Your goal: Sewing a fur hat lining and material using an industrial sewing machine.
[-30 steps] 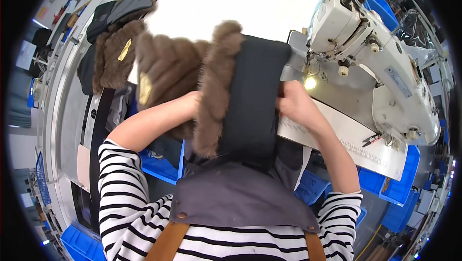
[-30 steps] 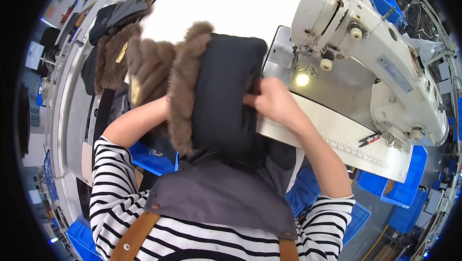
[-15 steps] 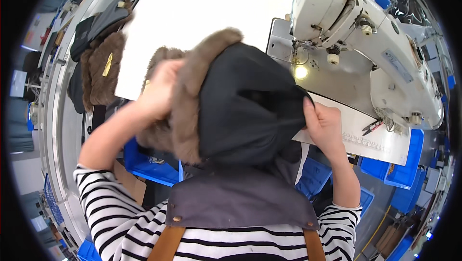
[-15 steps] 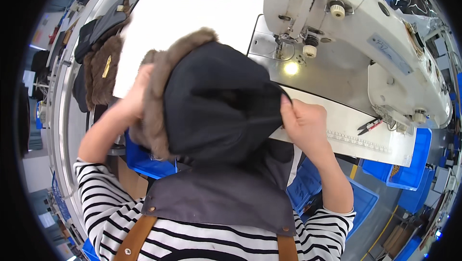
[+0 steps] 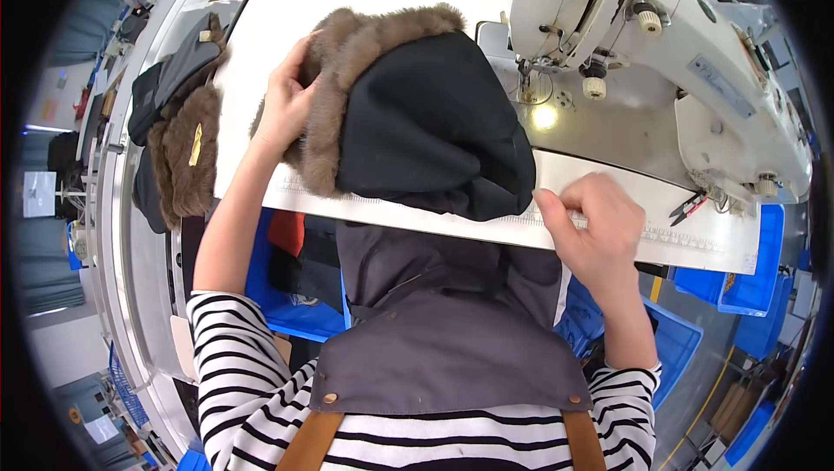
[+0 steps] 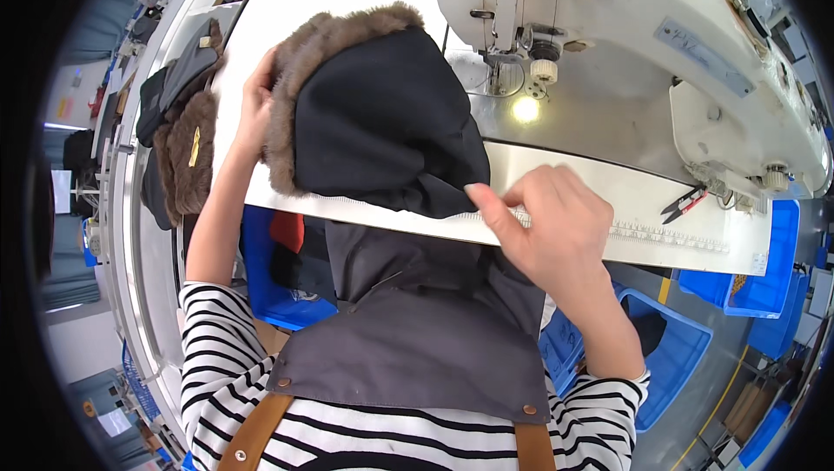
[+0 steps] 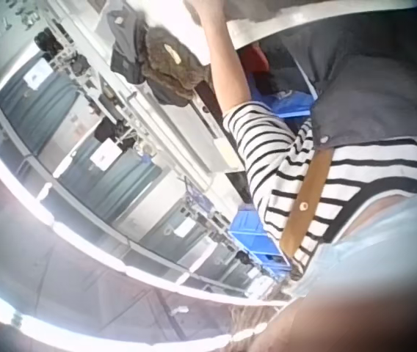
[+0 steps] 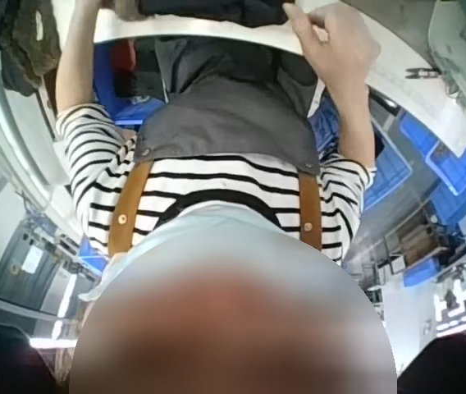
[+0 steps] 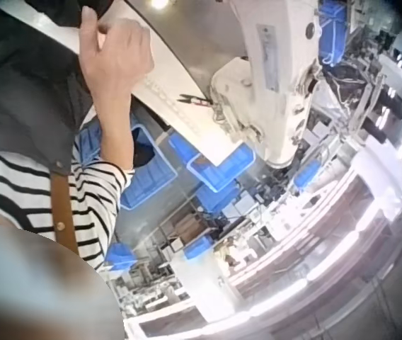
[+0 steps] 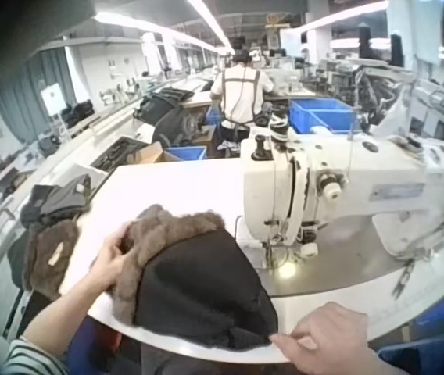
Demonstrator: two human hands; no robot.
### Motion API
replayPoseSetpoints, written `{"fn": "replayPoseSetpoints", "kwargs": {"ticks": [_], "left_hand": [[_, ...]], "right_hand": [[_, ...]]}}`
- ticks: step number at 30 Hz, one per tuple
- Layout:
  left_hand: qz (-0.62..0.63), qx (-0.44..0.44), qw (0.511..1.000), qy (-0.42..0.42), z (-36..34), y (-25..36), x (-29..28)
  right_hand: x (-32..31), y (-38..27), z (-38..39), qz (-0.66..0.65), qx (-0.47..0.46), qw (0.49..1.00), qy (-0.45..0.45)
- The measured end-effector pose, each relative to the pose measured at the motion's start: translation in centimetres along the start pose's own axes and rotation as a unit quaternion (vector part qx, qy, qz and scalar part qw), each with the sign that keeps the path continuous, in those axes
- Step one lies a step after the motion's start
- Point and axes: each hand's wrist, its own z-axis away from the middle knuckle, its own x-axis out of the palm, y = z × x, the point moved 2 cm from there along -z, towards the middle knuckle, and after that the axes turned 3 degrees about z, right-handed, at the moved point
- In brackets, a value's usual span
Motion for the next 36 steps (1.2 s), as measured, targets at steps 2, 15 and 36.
{"fn": "replayPoseSetpoints", "kwargs": {"ticks": [2, 15, 36], "left_hand": [[0.034, -0.026, 0.999, 0.021, 0.2, 0.9, 0.8], [0.083, -0.041, 0.993, 0.079, 0.5, -3.3, 1.1], [-0.321, 0.335, 0.758, -0.458, -1.2, 15.4, 9.4]], "right_hand": [[0.4, -1.6, -2.2, 0.011, -0.101, 0.995, 0.016], [8.2, -2.3, -4.6, -0.431, 0.227, 0.821, -0.298], [4.8, -1.3, 0.3, -0.194, 0.014, 0.980, -0.047]]}}
